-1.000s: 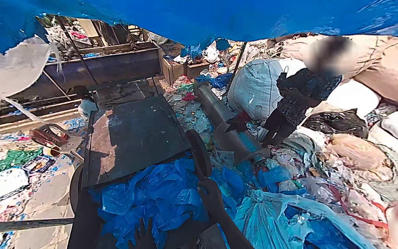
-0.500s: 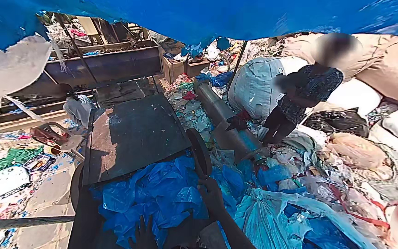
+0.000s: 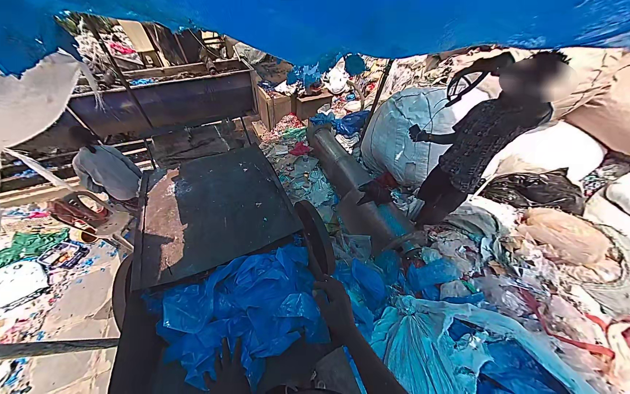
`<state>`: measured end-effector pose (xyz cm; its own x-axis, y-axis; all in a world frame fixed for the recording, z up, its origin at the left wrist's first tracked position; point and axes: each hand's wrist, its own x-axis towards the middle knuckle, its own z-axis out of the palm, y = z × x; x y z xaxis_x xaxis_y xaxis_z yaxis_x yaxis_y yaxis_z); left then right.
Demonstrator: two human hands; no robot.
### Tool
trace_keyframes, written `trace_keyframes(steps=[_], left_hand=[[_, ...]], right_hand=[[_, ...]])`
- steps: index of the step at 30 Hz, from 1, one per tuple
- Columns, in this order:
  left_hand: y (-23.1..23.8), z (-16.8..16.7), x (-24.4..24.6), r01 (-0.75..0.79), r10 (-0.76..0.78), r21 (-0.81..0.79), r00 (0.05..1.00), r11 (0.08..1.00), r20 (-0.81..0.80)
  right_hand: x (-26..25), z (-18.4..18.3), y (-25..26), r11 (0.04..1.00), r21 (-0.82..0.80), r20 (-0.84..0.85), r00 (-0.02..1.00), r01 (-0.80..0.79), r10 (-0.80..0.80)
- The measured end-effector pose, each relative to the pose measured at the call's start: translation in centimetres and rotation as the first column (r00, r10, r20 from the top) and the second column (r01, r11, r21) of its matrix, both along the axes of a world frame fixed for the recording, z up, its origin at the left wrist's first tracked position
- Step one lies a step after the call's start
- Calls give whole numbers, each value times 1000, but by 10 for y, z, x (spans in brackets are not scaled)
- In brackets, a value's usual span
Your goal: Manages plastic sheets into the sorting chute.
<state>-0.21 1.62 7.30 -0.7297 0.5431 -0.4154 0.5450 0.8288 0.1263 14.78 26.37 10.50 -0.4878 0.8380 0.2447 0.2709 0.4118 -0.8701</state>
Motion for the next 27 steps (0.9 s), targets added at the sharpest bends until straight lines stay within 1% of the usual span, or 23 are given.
trace_keyframes(steps=[2, 5, 10, 16, 19, 23, 27], left_hand=[[-1, -5, 0, 0, 0, 5, 1000, 1000, -19], [-1, 6, 3, 4, -4, 31, 1000, 1000, -4], [-6, -10, 1, 11, -6, 70, 998, 998, -60], [-6, -10, 2, 14, -9, 85, 998, 996, -55], [-3, 1, 3, 5, -4, 59, 1000, 998, -18], [2, 7, 3, -6, 6, -13, 1000, 1000, 8], [2, 11, 5, -6, 6, -19, 1000, 1000, 14]], right_hand=[[0, -1, 0, 1000, -1, -1, 1000, 2, -2], [0, 1, 0, 1000, -6, 5, 1000, -5, 5], [1, 3, 0, 1000, -15, 23, 1000, -2, 3], [1, 3, 0, 1000, -23, 29, 1000, -4, 5], [1, 3, -1, 1000, -14, 22, 1000, 3, -3], [1, 5, -2, 999, -46, 22, 1000, 4, -3], [2, 5, -1, 999, -37, 19, 1000, 2, -1]])
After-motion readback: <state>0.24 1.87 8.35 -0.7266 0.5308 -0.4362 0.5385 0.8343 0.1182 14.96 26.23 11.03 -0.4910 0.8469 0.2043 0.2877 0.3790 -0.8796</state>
